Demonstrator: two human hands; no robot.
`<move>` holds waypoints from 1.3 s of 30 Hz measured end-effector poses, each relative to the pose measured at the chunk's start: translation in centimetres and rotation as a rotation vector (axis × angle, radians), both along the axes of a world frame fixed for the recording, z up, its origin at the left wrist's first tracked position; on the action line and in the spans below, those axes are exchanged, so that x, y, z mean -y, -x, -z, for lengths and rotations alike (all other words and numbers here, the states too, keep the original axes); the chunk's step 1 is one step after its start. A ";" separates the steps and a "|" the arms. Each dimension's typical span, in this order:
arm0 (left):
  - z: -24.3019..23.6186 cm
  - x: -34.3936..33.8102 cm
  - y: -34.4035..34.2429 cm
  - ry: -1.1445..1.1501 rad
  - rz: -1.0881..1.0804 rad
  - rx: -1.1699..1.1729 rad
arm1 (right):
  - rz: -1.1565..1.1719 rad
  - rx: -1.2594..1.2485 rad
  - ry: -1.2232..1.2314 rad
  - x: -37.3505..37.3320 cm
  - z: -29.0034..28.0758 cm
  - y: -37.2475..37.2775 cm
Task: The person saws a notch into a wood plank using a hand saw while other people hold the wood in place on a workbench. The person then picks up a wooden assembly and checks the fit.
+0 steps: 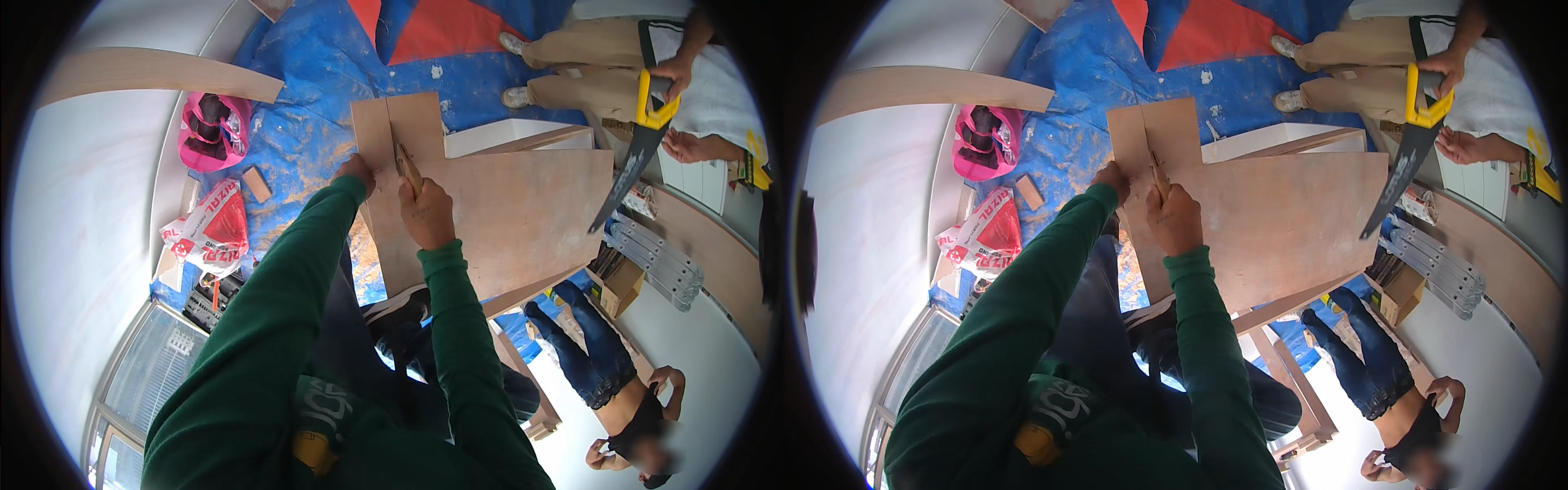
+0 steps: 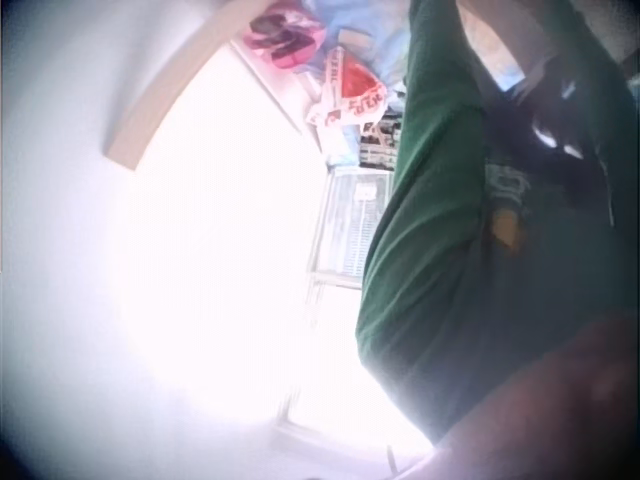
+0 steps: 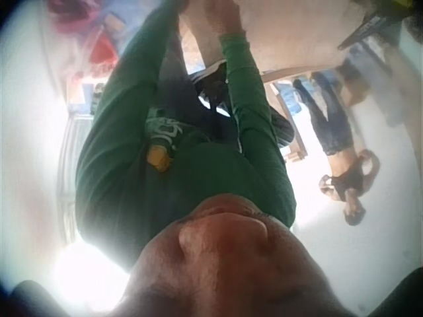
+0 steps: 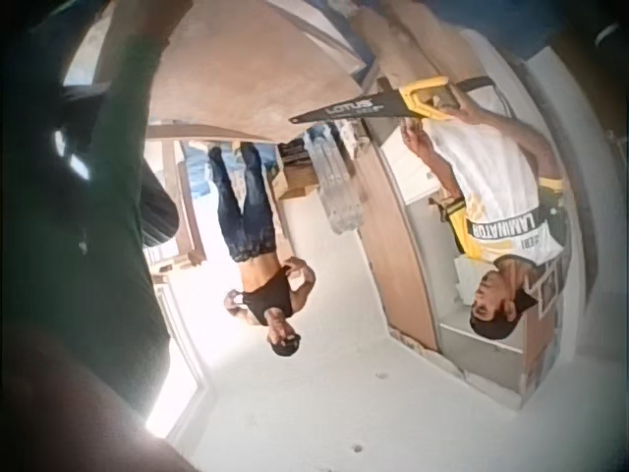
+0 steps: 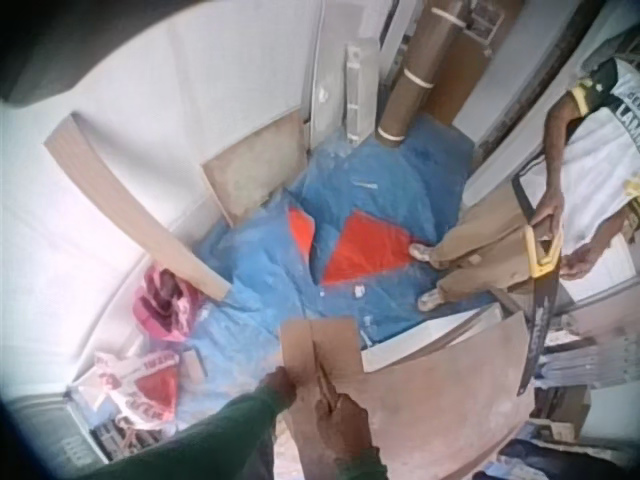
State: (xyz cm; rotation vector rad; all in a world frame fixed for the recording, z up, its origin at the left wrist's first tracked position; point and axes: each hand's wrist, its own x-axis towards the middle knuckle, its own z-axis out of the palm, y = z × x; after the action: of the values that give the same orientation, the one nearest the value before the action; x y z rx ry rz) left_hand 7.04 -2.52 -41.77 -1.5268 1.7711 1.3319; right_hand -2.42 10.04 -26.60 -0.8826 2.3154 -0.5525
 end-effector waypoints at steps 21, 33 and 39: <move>1.9 -0.8 -2.1 -0.096 0.006 -0.043 | 0.032 0.009 -0.008 1.4 1.6 -2.2; -0.4 0.1 -4.6 -0.049 -0.031 0.064 | -0.043 0.116 -0.046 -5.2 -7.5 -5.7; 1.3 -0.8 -1.2 -0.084 0.027 -0.012 | 0.015 -0.027 -0.016 0.6 0.8 -1.7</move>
State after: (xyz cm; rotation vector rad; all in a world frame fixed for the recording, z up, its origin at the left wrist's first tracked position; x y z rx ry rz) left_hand 8.25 -1.69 -43.12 -1.4486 1.7147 1.3866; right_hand -0.75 9.41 -27.40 -0.8707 2.3494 -0.5302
